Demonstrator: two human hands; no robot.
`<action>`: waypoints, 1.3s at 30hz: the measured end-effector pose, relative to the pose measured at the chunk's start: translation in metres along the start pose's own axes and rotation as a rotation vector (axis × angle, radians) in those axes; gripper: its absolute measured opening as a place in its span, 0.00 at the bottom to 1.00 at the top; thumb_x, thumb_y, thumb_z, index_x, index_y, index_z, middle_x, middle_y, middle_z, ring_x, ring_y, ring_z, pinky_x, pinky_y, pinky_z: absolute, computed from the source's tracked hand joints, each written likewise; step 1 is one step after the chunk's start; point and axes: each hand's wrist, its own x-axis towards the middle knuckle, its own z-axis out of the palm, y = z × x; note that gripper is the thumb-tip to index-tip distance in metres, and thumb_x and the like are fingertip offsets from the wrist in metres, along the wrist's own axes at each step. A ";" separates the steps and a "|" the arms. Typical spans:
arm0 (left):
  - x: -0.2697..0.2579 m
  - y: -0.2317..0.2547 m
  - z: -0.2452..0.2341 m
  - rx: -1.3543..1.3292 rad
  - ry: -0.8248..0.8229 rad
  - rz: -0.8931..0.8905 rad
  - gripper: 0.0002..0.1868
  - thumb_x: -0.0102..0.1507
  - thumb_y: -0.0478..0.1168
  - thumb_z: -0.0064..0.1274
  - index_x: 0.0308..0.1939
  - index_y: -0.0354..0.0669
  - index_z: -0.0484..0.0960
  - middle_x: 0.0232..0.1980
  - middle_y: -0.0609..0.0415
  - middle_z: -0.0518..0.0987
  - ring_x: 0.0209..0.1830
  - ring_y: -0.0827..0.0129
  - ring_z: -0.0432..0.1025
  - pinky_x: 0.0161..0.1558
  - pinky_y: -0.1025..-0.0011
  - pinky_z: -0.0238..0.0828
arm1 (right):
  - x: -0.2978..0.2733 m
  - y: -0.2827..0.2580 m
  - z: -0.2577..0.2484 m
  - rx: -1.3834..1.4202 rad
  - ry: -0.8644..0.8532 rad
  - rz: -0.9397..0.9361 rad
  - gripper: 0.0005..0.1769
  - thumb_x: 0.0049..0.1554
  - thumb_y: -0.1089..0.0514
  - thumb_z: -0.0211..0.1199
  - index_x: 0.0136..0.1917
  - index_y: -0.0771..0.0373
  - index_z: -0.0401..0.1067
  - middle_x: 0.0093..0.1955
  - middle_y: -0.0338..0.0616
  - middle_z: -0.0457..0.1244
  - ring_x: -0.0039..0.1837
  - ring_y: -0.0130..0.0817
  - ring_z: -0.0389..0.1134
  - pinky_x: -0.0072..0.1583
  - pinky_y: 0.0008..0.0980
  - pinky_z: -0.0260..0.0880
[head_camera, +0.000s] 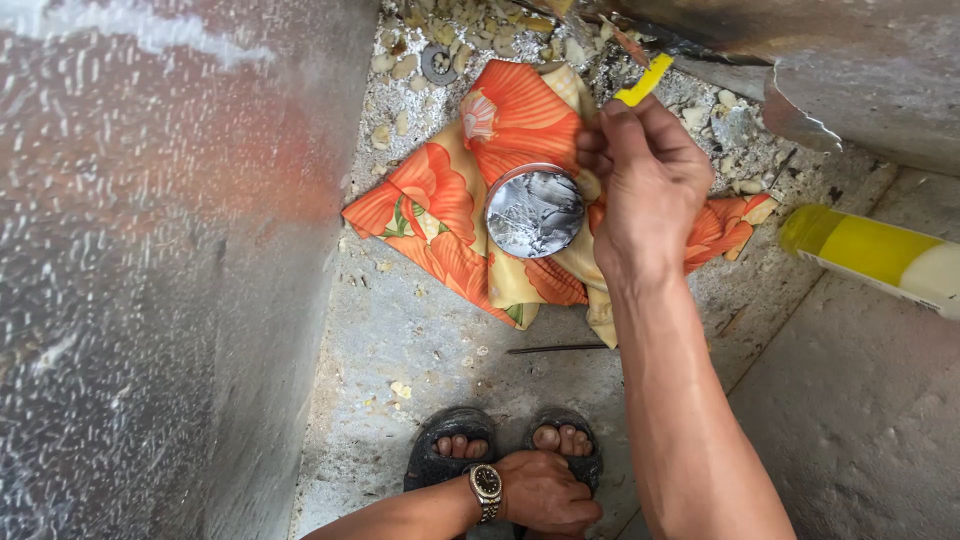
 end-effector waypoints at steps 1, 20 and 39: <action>0.000 -0.001 0.000 -0.001 -0.004 0.001 0.03 0.67 0.37 0.53 0.38 0.48 0.76 0.29 0.55 0.76 0.29 0.55 0.76 0.29 0.56 0.67 | 0.002 0.001 0.001 0.003 0.003 0.000 0.06 0.60 0.69 0.65 0.41 0.65 0.78 0.33 0.44 0.69 0.36 0.30 0.70 0.40 0.24 0.74; 0.006 -0.001 -0.009 -0.029 -0.017 0.009 0.03 0.67 0.39 0.54 0.41 0.47 0.76 0.29 0.55 0.75 0.28 0.57 0.75 0.29 0.58 0.65 | 0.003 -0.010 -0.013 -0.021 -0.090 0.194 0.07 0.55 0.68 0.57 0.40 0.67 0.77 0.31 0.45 0.64 0.28 0.27 0.58 0.32 0.24 0.54; 0.012 -0.003 -0.013 -0.015 -0.053 0.022 0.03 0.68 0.34 0.53 0.43 0.46 0.74 0.32 0.54 0.74 0.30 0.58 0.74 0.35 0.61 0.68 | 0.009 -0.033 -0.036 0.127 -0.061 0.141 0.14 0.55 0.70 0.57 0.28 0.64 0.70 0.48 0.50 0.70 0.27 0.25 0.55 0.29 0.24 0.57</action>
